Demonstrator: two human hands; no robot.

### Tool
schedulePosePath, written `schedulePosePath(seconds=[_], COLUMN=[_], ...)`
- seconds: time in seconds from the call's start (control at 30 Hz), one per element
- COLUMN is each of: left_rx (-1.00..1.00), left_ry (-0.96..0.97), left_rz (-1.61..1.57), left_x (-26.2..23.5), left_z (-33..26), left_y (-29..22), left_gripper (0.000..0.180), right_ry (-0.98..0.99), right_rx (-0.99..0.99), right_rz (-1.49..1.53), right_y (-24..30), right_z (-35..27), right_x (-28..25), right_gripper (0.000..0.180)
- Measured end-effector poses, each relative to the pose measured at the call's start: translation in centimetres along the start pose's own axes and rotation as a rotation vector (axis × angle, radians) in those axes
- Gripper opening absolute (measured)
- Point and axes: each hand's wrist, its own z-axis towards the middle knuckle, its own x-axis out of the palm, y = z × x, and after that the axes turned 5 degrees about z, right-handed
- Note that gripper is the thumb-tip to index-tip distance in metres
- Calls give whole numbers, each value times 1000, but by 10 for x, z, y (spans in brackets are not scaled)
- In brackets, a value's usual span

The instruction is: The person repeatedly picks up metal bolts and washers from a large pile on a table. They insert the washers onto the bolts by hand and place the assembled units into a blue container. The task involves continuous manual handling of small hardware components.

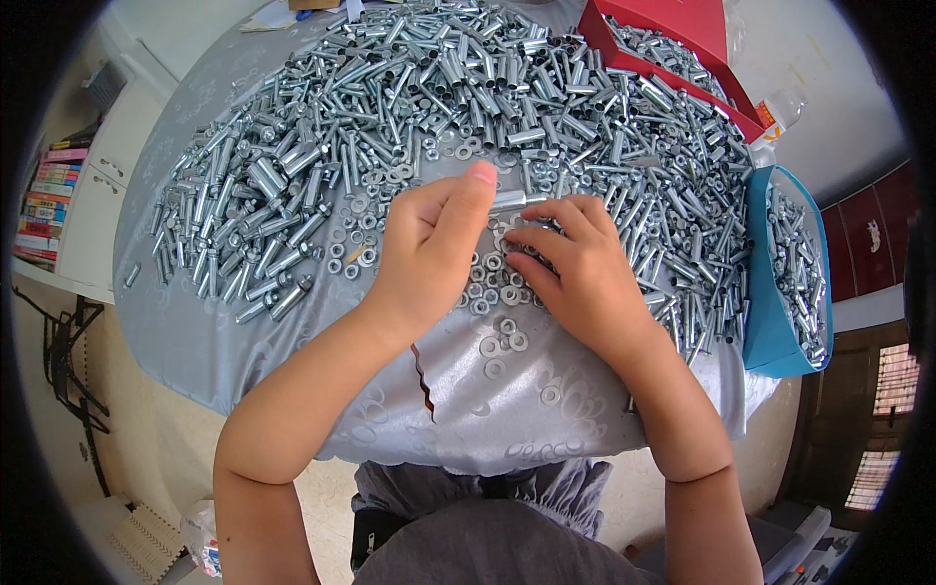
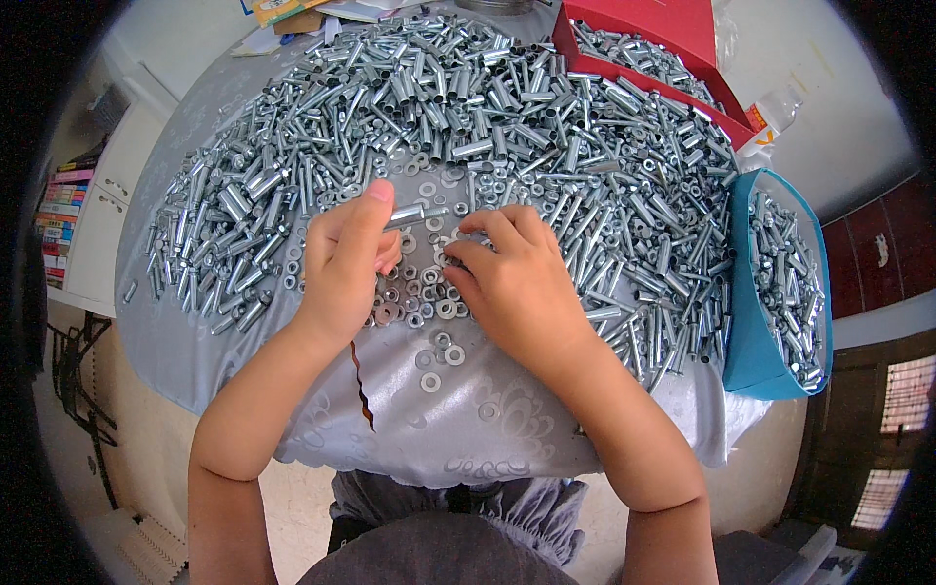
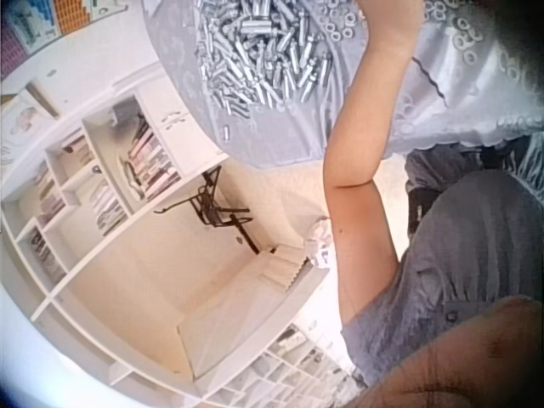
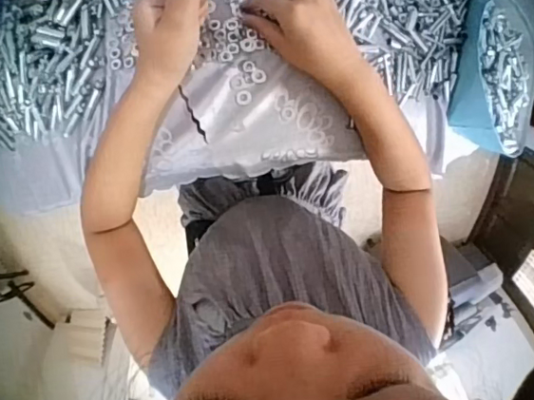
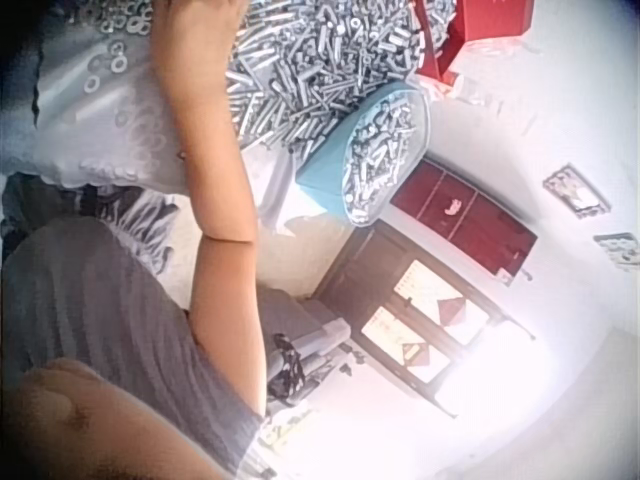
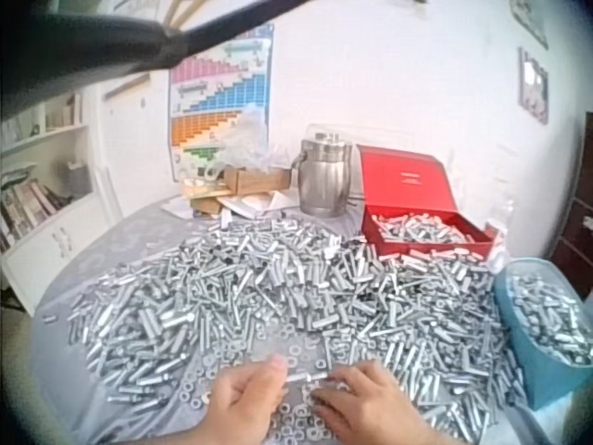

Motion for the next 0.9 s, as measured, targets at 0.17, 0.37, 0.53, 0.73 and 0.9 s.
schedulePosePath(seconds=[0.17, 0.37, 0.53, 0.73, 0.9], left_rx=[11, 3, -53, -85, -131], left_ry=[19, -2, 92, 163, 197], left_rz=[-21, -13, 23, 40, -65], left_x=[0, -1, 0, 1, 4], left_z=[0, 0, -3, -4, -5], left_y=[0, -1, 0, -1, -1], left_gripper=[47, 46, 45, 49, 49], right_ry=[-86, -241, -210, -197, -154], right_rx=[-42, 320, 465, 495, 589], right_rz=[40, 723, 1096, 1156, 1272], right_y=[-2, 6, 9, 5, 8], right_z=[4, 2, 2, 3, 5], right_x=[-5, -17, -21, -22, -24], right_gripper=[12, 9, 10, 12, 18])
